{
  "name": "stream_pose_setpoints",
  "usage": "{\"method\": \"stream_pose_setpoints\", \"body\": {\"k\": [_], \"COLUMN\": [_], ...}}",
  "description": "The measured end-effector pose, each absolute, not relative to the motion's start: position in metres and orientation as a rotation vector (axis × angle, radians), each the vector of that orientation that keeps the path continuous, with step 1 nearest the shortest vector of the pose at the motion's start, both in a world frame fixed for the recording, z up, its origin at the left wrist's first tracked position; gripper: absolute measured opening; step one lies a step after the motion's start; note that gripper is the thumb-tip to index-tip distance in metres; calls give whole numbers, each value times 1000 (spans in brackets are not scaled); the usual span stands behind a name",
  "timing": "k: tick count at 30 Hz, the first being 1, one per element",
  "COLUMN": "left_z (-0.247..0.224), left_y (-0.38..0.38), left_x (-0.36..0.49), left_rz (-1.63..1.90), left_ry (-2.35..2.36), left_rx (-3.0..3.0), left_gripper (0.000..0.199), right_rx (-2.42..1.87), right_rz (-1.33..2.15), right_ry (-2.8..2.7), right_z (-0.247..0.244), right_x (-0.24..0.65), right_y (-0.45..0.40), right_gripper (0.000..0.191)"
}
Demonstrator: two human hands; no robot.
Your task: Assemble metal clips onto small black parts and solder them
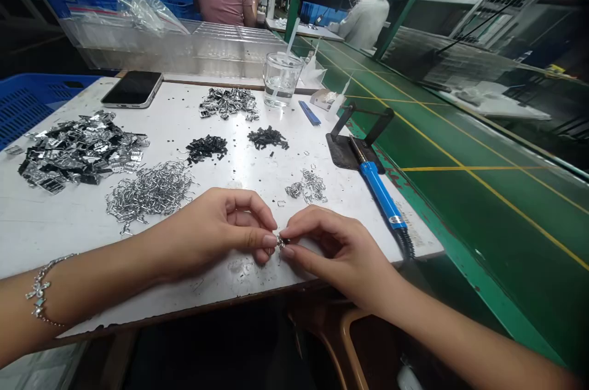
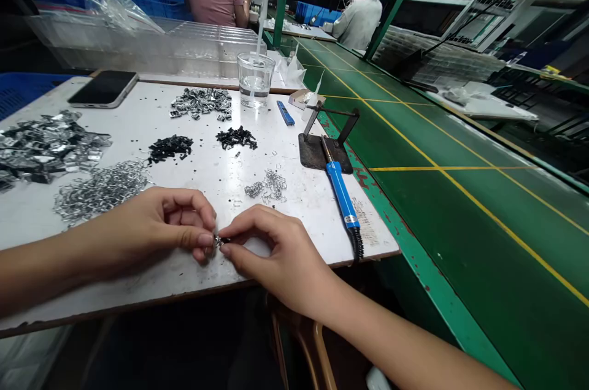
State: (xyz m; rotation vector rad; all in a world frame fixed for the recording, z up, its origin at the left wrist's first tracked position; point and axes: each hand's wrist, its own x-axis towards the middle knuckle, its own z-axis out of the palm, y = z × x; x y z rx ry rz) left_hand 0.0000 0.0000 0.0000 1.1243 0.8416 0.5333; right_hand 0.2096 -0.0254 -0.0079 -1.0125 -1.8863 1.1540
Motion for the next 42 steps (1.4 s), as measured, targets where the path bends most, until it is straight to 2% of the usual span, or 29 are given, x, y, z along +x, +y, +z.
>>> {"method": "stream_pose_setpoints", "body": {"k": [23, 29, 37, 42], "left_z": [7, 4, 5, 5], "left_y": [-1, -4, -15, -15], "left_x": [4, 4, 2, 7], "left_rz": [477, 558, 853, 942], "left_ry": [951, 980, 968, 941], "left_rx": [1228, 1301, 2015, 2226], "left_gripper": [9, 10, 13, 13], "right_rx": [-1008, -1039, -1110, -1097], "right_rz": [1154, 1191, 1413, 1484], "right_ry": [-1865, -1776, -1464, -1342], "right_z": [-9, -8, -5, -3], "right_x": [209, 207, 202, 199], "right_y": [-25, -27, -25, -26], "right_gripper": [10, 10, 11, 13]}}
